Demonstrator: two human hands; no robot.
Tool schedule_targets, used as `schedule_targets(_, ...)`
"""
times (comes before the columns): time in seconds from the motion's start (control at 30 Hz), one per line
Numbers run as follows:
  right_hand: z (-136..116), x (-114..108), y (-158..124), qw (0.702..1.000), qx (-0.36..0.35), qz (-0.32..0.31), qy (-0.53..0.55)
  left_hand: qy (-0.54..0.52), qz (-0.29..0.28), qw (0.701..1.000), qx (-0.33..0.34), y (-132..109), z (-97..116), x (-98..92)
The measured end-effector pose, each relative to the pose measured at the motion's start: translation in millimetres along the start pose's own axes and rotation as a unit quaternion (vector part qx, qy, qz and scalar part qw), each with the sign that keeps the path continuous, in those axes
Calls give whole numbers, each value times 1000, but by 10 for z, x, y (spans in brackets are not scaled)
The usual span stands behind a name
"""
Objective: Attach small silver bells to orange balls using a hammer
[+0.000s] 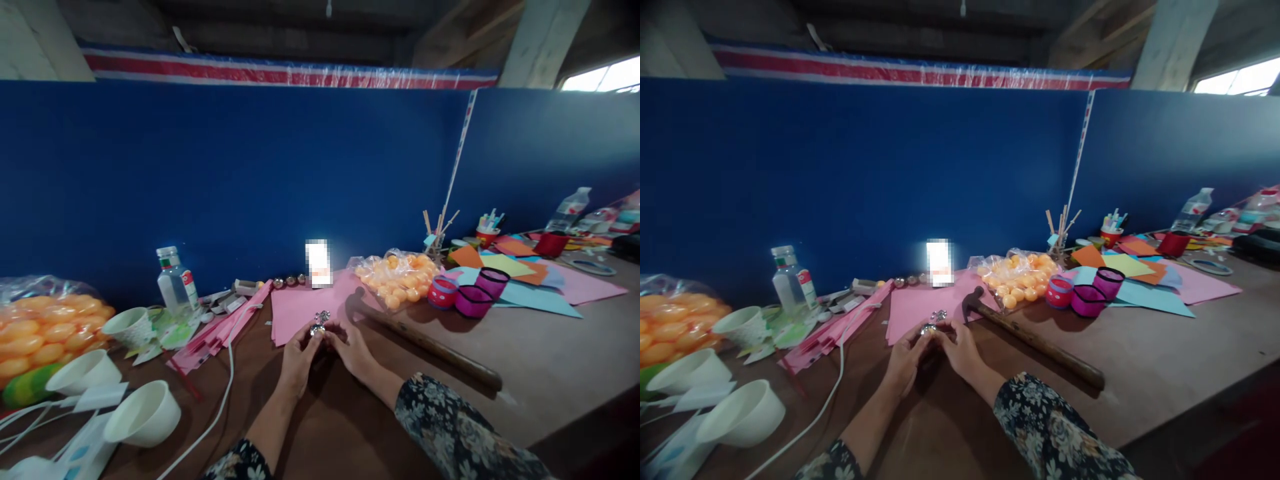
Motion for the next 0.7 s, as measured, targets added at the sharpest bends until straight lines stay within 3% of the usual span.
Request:
schedule_targets(0.2,-93,-6,-25,997,-26,1,-68,49,14,998,35,-3,83,-34)
schedule_targets(0.33,-363,-265,-43,974,-104,40,-198,6,21,1000,17,-9,31,-32)
schedule_targets(0.4,-483,-489,-52,941,-139,67,-300,-10,24,1000,12,-13,5,-30)
schedule_targets(0.47,-511,-715,-52,891,-148,75,-423,-1,25,1000,18,-11,2,-33)
schedule_targets(0.6,-331,-1102,-35,786,-109,56,-606,62,13,997,43,5,39,-34)
schedule_targets(0.7,-151,-1234,-20,757,-77,15,-649,96,4,993,67,6,79,-14)
Point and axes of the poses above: each hand's wrist, its own y-axis towards the middle knuckle, its own x-axis out of the palm, z = x × y, the point moved 8 cm from there along y, towards the middle knuckle, and after that the axes turned 14 degrees about -y, right-handed, at the moved point
